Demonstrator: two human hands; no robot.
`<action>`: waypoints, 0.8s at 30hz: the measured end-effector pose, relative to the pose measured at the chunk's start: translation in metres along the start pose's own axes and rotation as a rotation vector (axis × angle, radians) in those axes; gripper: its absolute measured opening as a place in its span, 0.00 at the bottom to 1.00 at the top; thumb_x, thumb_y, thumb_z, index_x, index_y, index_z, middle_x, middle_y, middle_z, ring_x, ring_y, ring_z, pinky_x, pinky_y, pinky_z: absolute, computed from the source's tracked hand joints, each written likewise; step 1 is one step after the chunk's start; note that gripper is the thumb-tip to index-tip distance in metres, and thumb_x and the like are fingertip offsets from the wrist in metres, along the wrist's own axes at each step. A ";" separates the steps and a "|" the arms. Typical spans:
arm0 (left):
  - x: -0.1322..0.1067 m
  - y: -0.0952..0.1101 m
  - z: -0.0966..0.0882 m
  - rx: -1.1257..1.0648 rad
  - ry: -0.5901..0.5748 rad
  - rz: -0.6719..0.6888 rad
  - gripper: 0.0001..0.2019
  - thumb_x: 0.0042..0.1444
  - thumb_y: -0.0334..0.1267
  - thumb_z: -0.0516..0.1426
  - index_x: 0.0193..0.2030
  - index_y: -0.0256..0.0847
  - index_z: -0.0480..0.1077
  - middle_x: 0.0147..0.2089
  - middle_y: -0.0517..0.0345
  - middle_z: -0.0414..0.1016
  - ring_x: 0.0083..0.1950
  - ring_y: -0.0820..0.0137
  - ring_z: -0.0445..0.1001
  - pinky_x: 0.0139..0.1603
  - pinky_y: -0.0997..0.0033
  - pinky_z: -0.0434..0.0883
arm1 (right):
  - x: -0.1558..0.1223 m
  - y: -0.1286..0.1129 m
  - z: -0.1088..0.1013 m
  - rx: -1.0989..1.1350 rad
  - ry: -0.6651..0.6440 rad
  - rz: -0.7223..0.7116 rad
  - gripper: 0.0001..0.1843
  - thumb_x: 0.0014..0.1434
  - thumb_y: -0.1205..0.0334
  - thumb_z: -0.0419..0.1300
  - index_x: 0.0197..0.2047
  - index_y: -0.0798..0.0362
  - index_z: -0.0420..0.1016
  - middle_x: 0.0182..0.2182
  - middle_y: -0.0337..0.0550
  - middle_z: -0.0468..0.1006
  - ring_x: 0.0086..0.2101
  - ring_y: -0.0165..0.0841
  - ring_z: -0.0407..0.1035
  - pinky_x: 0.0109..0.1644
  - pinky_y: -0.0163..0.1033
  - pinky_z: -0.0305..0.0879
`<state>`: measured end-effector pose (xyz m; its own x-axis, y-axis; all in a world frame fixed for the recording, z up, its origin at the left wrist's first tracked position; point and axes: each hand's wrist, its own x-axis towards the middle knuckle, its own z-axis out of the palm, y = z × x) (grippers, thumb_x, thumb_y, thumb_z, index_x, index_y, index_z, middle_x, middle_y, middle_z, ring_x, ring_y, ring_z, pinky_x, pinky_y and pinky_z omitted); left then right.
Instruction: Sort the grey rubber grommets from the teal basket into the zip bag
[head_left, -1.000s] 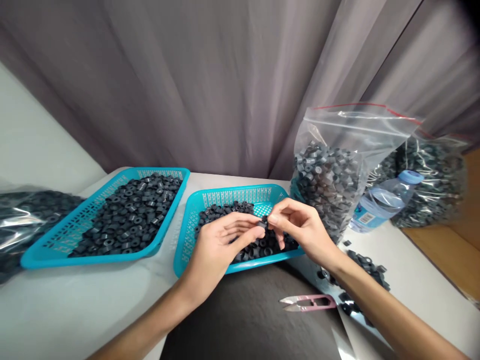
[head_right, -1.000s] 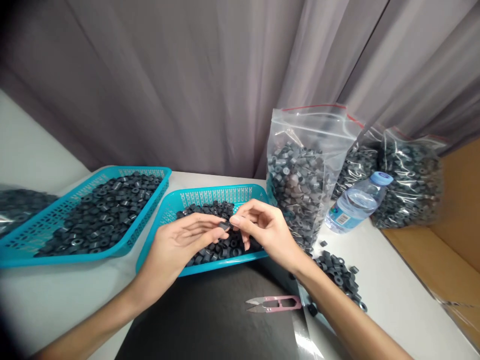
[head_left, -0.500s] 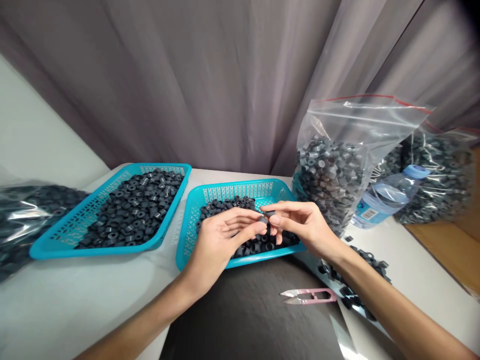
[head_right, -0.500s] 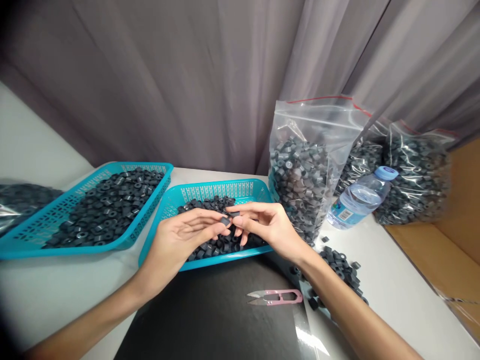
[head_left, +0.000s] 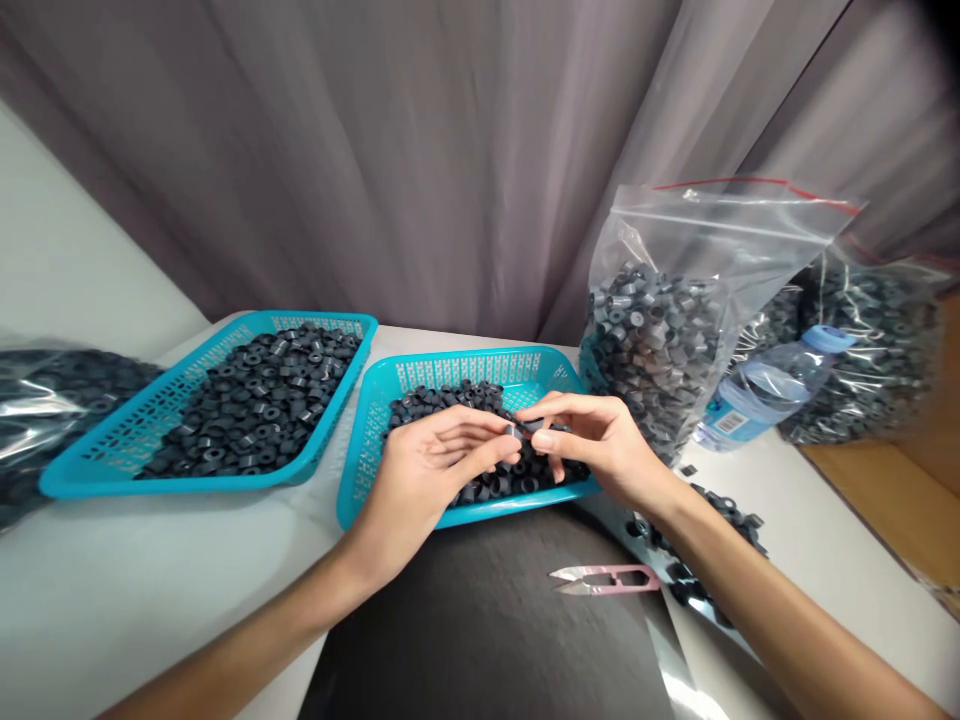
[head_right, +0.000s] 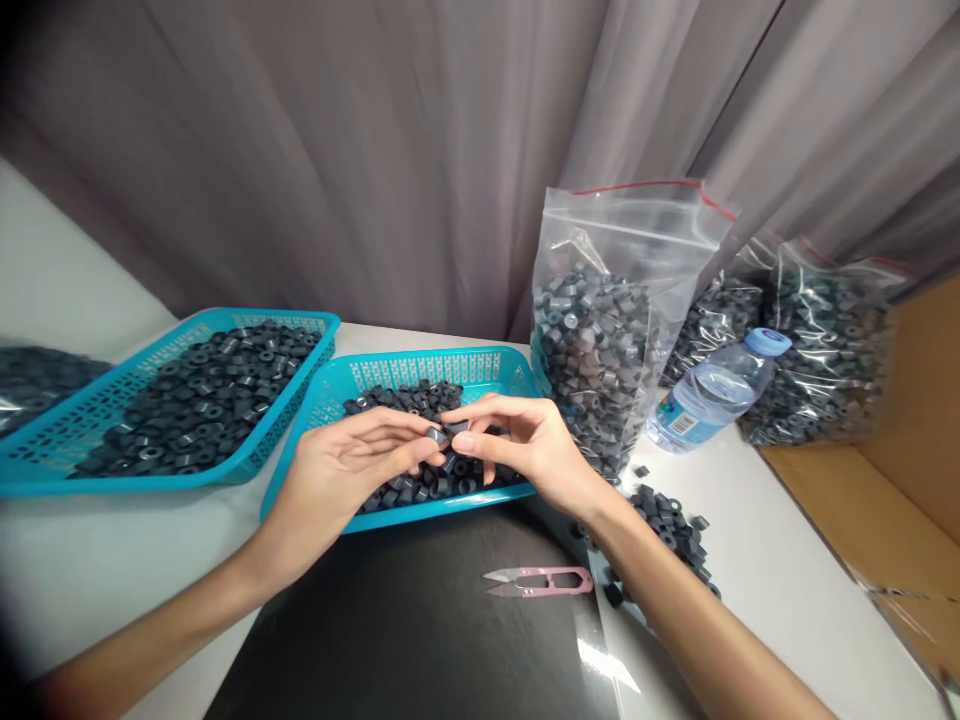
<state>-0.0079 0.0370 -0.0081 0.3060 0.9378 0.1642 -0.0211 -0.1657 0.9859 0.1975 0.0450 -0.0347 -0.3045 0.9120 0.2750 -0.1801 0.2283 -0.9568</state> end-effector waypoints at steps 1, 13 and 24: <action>0.001 0.000 0.000 0.000 0.005 -0.002 0.07 0.54 0.39 0.67 0.39 0.43 0.78 0.35 0.60 0.84 0.39 0.68 0.84 0.45 0.72 0.79 | 0.000 0.000 0.000 -0.009 0.001 0.003 0.12 0.55 0.59 0.72 0.44 0.46 0.85 0.34 0.41 0.77 0.30 0.29 0.68 0.25 0.33 0.70; 0.009 0.005 -0.002 -0.050 -0.003 -0.034 0.06 0.56 0.38 0.66 0.39 0.41 0.76 0.35 0.60 0.83 0.37 0.70 0.82 0.39 0.74 0.78 | -0.002 -0.002 0.002 -0.033 0.014 0.035 0.16 0.54 0.61 0.72 0.47 0.45 0.83 0.33 0.39 0.79 0.28 0.28 0.67 0.25 0.32 0.67; 0.008 0.005 0.001 -0.093 0.010 -0.033 0.11 0.51 0.37 0.69 0.39 0.40 0.73 0.40 0.59 0.82 0.45 0.69 0.81 0.49 0.74 0.77 | 0.001 0.002 0.002 0.031 0.044 0.020 0.10 0.52 0.62 0.73 0.39 0.51 0.81 0.27 0.37 0.77 0.26 0.26 0.68 0.24 0.30 0.67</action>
<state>-0.0050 0.0435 -0.0017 0.2986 0.9453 0.1312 -0.0999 -0.1057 0.9894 0.1947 0.0457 -0.0359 -0.2671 0.9304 0.2510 -0.2039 0.2000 -0.9583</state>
